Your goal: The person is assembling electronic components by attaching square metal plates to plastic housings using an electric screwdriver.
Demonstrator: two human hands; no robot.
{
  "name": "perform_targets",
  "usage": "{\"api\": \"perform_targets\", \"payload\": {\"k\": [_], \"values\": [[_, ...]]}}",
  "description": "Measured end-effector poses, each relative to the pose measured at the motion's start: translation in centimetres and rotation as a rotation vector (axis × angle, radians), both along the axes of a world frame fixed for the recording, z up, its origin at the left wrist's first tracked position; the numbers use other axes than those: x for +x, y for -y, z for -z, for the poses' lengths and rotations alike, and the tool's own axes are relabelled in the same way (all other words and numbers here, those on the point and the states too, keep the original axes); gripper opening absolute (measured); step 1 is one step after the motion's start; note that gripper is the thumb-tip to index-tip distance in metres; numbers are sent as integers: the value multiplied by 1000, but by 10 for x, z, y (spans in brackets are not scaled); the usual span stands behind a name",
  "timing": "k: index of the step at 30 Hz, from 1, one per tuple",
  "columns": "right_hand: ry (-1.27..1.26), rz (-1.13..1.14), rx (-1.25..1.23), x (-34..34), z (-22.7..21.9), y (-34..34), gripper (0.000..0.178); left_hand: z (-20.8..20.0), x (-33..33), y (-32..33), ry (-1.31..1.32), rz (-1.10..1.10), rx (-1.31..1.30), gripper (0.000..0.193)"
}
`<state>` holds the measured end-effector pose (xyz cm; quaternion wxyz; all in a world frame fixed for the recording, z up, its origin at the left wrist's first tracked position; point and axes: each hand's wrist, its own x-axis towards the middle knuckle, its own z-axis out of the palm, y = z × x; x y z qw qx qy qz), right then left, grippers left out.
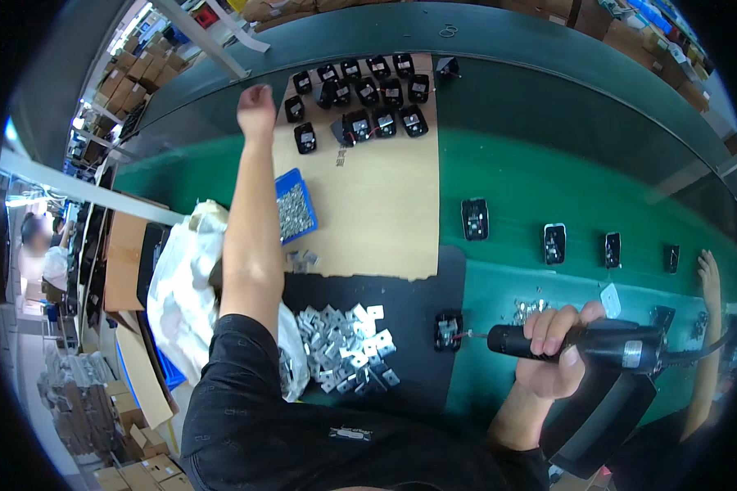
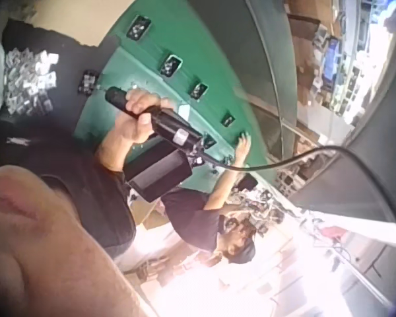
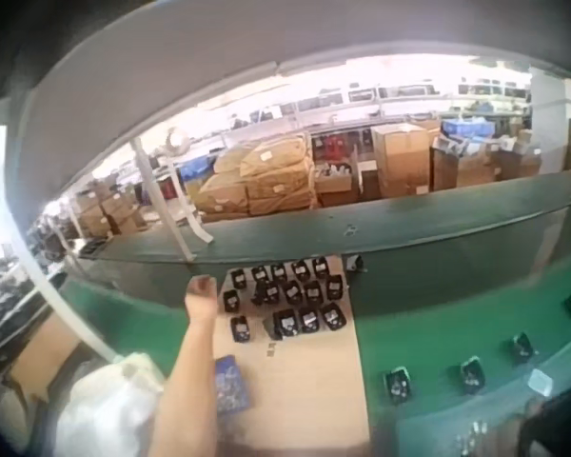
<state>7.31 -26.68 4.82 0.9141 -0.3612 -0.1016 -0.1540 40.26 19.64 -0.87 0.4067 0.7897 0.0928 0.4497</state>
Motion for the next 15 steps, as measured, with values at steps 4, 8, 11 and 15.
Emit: {"api": "perform_targets", "payload": {"k": [4, 8, 11, 15], "values": [[73, -58, 1, -9, -12, -2, 43, -43, -73, 107, 14, 377, -326, 21], [195, -59, -2, -15, -25, -3, 48, -74, -192, 184, -163, 875, -73, 20], [235, -71, -11, -7, -14, -7, 46, -62, -276, 210, -271, 970, 272, 38], [137, -4, -79, -1, -1, -18, 43, -14, -340, 227, -473, 998, 385, 78]]}}
